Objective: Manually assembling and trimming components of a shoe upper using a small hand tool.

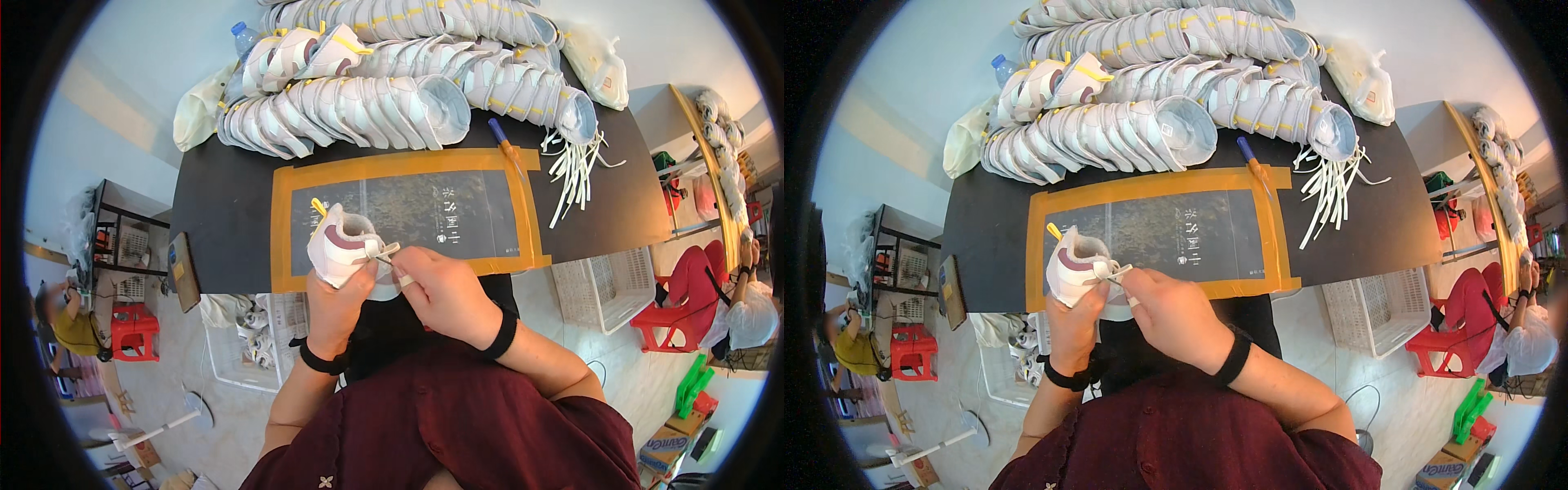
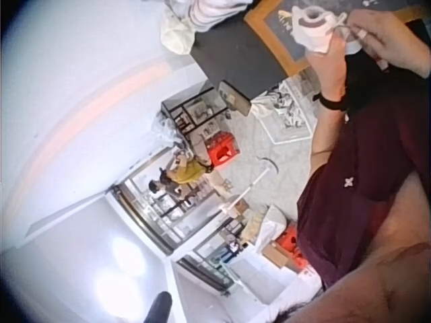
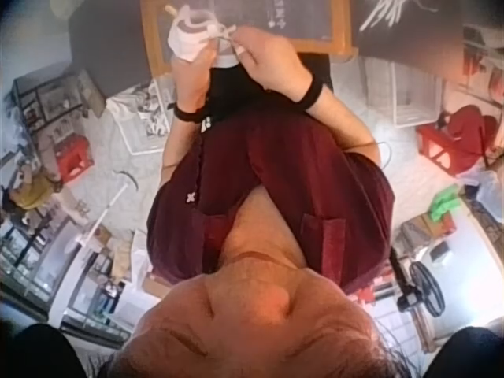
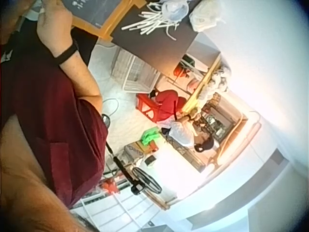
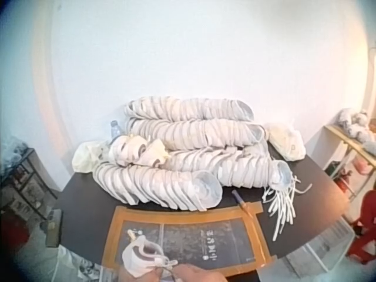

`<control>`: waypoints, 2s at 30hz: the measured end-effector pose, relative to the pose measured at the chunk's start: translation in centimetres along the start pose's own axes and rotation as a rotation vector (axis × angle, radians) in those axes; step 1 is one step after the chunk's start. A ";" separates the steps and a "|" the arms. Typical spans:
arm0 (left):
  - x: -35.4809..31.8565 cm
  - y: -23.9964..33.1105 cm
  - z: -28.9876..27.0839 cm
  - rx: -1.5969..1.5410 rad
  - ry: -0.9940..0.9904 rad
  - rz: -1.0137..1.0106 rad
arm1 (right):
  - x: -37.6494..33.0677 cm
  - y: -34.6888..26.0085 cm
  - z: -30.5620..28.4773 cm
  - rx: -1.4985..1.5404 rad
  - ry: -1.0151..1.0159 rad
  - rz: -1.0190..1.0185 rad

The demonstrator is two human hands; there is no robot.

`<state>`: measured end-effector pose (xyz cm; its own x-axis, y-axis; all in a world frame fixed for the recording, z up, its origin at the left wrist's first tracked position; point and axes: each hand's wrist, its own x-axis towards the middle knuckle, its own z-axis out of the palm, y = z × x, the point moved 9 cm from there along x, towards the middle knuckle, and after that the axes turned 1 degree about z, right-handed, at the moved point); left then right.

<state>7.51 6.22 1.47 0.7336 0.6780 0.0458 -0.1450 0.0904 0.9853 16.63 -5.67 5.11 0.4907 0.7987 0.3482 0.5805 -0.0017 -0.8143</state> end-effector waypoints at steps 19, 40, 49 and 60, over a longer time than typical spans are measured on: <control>3.8 -2.6 -0.9 0.104 0.077 0.006 | 7.7 4.3 3.2 -0.139 -0.325 0.150; 4.2 -1.5 -1.5 0.444 0.078 0.194 | 7.6 6.8 5.2 0.043 -0.328 0.514; 4.5 -3.2 -2.1 0.245 0.080 0.139 | 8.0 5.5 5.9 -0.189 -0.256 0.285; 4.5 -3.2 -2.3 -0.024 0.107 0.094 | 7.0 7.2 4.5 0.351 -0.363 0.530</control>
<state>9.74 10.66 -1.88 0.6410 0.7584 0.1181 -0.2266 0.0400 0.9732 21.33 2.57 -0.39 0.3660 0.8935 -0.2602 0.0529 -0.2991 -0.9528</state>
